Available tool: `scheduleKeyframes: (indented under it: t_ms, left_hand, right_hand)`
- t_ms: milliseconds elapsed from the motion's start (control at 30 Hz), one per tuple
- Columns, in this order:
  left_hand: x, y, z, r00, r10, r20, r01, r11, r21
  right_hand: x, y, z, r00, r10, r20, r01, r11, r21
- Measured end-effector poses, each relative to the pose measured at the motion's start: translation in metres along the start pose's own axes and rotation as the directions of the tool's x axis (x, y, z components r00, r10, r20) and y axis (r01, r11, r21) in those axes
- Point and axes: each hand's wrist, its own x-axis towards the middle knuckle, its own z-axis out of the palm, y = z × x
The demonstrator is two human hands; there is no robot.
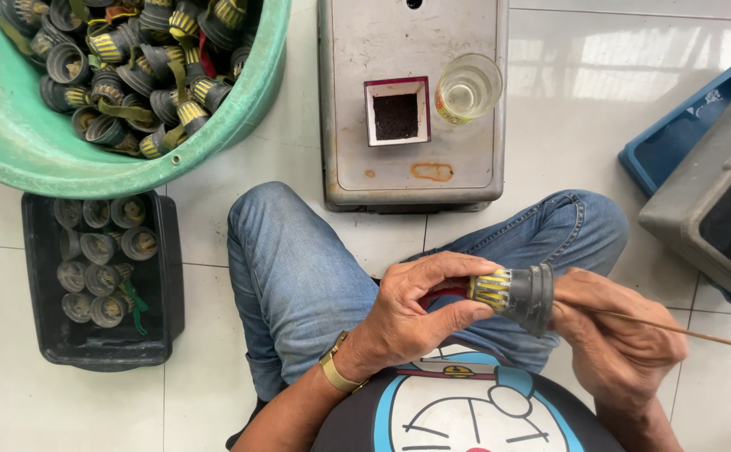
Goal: Applying a substance to net pots and arranging seedlings in a processing area.
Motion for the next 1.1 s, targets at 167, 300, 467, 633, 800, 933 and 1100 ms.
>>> scheduleKeyframes:
  t_ms: [167,300,467,633,800,933,1100]
  left_hand:
    - [-0.001,-0.005,-0.002,1.000,-0.012,-0.006,0.012,1.000,-0.009]
    - [0.009,0.009,-0.002,0.996,0.083,0.027,-0.087,0.931,0.353]
    - [0.013,-0.001,-0.011,0.983,0.181,0.034,-0.155,0.712,0.685]
    - [0.016,-0.002,-0.011,0.988,0.154,-0.029,-0.116,0.844,0.524]
    - [0.021,-0.012,-0.004,0.981,0.194,0.008,-0.164,0.804,0.571]
    - [0.021,-0.023,-0.003,0.991,0.127,-0.037,-0.088,0.844,0.529]
    - [0.025,-0.015,0.000,0.984,0.170,-0.045,-0.130,0.877,0.463]
  right_hand:
    - [0.003,0.005,0.003,0.999,-0.020,0.040,0.019,1.000,0.022]
    - [0.022,-0.006,0.015,0.980,-0.050,0.194,0.072,0.991,-0.110]
    - [0.037,-0.014,0.022,0.913,-0.228,0.338,0.301,0.936,-0.183]
    - [0.033,-0.026,0.010,0.946,-0.208,0.249,0.258,0.948,-0.188]
    - [0.041,-0.022,0.013,0.884,-0.372,0.283,0.422,0.896,-0.139]
    - [0.036,-0.026,0.005,0.876,-0.400,0.270,0.445,0.885,-0.134]
    - [0.034,-0.026,0.002,0.921,-0.352,0.166,0.377,0.913,-0.153]
